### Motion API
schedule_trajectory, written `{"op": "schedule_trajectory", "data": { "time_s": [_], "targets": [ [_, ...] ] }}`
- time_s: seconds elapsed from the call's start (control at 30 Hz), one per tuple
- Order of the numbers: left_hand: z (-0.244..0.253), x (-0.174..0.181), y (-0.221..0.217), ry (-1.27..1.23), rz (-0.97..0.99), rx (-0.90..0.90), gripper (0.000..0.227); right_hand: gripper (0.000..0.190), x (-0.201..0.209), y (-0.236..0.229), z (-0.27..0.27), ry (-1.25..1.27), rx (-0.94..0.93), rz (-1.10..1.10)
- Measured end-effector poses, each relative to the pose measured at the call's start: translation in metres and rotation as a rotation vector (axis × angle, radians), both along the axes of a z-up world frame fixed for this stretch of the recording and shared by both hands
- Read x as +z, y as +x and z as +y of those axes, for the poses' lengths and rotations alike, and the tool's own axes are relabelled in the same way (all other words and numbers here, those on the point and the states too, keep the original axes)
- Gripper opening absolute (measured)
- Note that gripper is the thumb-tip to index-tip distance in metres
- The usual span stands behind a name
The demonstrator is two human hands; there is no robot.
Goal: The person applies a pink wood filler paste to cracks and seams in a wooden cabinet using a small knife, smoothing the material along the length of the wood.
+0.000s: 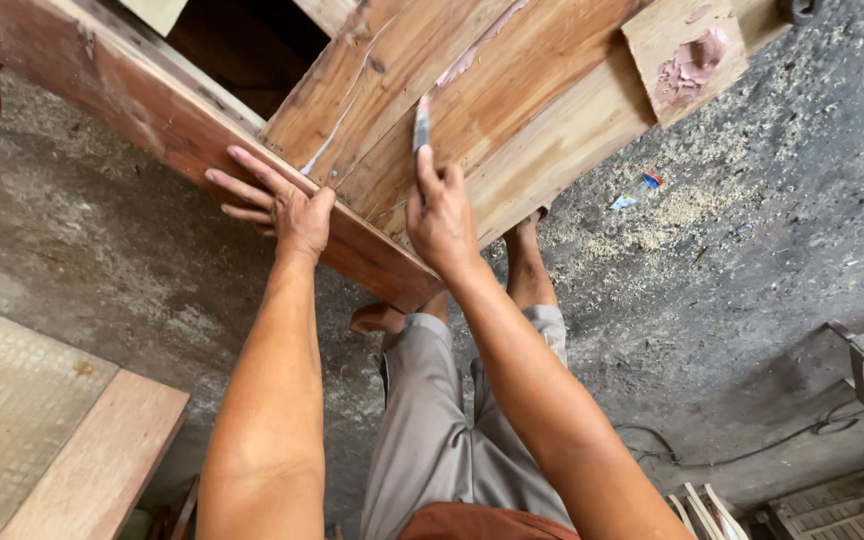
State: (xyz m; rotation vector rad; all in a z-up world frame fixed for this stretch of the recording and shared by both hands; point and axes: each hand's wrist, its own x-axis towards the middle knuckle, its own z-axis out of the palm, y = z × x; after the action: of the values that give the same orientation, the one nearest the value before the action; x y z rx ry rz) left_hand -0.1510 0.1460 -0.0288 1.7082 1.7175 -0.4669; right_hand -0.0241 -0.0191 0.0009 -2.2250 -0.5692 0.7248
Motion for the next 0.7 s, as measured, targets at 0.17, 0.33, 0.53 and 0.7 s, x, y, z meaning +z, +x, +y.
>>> {"op": "schedule_trajectory", "data": {
  "time_s": [0.17,0.33,0.53,0.7],
  "targets": [
    [0.009,0.001,0.011,-0.02,0.054,0.013,0.136,0.041,0.025,0.058,-0.017,-0.018,-0.013,0.053],
    [0.0,0.007,0.003,-0.013,-0.001,-0.003,0.134,0.042,-0.005,0.102,-0.019,0.08,-0.2,-0.016],
    [-0.001,0.002,-0.003,-0.007,-0.024,0.021,0.134,0.044,-0.029,-0.003,-0.005,0.036,-0.057,-0.067],
    [0.002,0.005,0.003,0.012,-0.034,0.001,0.134,0.044,0.018,0.007,-0.012,0.049,0.056,0.021]
  ]
}}
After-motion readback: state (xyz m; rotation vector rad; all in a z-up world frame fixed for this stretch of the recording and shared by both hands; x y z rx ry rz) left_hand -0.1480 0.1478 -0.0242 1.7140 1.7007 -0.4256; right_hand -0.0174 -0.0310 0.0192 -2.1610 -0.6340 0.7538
